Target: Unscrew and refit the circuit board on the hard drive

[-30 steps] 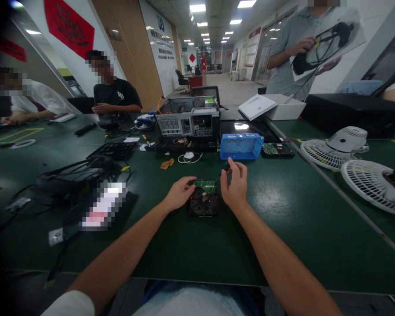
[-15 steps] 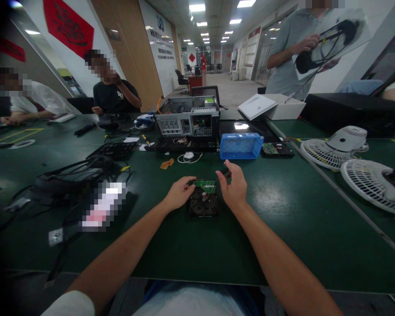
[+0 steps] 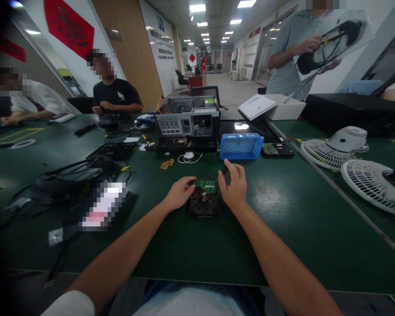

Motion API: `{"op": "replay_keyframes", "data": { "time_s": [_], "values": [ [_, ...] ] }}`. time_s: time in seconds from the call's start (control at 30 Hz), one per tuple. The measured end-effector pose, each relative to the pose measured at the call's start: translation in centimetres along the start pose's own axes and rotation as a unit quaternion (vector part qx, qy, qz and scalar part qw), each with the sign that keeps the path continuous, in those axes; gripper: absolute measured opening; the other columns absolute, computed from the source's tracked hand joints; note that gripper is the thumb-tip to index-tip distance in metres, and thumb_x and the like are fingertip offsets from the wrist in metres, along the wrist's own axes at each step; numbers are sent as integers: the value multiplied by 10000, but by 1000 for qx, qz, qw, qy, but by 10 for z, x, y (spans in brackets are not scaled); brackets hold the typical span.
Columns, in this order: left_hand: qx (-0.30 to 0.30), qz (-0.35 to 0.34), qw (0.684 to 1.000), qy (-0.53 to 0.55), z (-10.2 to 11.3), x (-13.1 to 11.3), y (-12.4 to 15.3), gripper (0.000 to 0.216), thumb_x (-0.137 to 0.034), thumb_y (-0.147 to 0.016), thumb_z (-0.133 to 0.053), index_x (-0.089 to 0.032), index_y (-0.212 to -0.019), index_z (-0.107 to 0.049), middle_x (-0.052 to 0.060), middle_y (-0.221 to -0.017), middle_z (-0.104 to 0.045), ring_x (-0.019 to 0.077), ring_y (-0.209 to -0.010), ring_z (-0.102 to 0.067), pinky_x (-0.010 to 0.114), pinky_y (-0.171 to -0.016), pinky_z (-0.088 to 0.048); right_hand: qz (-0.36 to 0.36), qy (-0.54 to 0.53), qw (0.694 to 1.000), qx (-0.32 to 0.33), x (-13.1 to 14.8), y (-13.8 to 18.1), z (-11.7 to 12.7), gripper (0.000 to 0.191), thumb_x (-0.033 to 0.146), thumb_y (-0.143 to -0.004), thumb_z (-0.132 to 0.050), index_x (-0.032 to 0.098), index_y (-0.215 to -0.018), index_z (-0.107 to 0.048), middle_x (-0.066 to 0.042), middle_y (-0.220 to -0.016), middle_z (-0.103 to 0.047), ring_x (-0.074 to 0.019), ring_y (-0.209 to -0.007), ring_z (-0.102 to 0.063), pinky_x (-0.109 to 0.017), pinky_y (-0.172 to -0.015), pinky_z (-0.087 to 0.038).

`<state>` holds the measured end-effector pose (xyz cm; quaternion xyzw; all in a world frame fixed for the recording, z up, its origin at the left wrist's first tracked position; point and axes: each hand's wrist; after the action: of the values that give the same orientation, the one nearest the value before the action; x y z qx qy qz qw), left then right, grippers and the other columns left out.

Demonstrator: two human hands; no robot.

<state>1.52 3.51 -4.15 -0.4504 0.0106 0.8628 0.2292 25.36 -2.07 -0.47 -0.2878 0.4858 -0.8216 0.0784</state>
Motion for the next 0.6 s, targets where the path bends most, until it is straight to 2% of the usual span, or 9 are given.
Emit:
{"op": "replay_keyframes", "data": {
  "time_s": [0.17, 0.3, 0.37, 0.47, 0.6],
  "values": [
    [-6, -1, 1000, -1, 0, 0, 0, 382, -253, -955, -601, -203, -1329, -655, 64, -1149, -671, 132, -737, -622, 287, -692, -531, -11, -2, 1000, 7, 2, 0, 1, 458, 324, -987, -614, 245, -1433, -547, -98, -1146, -591, -221, -889, -621, -440, -866, -590],
    [-1, 5, 1000, -6, 2, -4, 1, 385, -255, -961, -594, -213, -1340, -649, 63, -1135, -676, 134, -737, -626, 286, -691, -527, 5, -31, 999, 16, 0, 1, -1, 520, 250, -978, -585, 238, -1487, -484, -130, -1288, -593, -279, -1126, -613, -470, -942, -582],
    [1, 6, 1000, -7, 3, -6, 2, 381, -259, -966, -592, -211, -1339, -649, 62, -1114, -678, 134, -731, -622, 283, -681, -524, 4, -51, 998, 23, -2, 2, -2, 551, 220, -977, -567, 237, -1512, -439, -136, -1344, -581, -283, -1168, -616, -472, -950, -586],
    [-2, 5, 1000, -8, 3, -7, 2, 374, -261, -966, -598, -205, -1332, -653, 63, -1103, -677, 133, -727, -621, 279, -676, -527, -11, -47, 999, 23, -4, 4, -4, 550, 234, -982, -569, 234, -1512, -422, -137, -1320, -579, -267, -1084, -647, -458, -906, -605],
    [-1, 10, 1000, -3, 4, -7, 2, 375, -275, -975, -598, -187, -1336, -649, 74, -1095, -684, 131, -714, -626, 275, -668, -537, -19, -2, 1000, 15, -2, 4, -2, 503, 311, -975, -628, 235, -1454, -494, -117, -1207, -573, -230, -930, -628, -441, -862, -605]
  ]
}}
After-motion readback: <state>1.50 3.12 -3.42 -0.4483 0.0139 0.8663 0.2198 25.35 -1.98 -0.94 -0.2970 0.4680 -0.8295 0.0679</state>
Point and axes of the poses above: each hand's wrist, its own y-axis away from the middle knuckle, its own z-axis out of the back of the hand, x = y × z
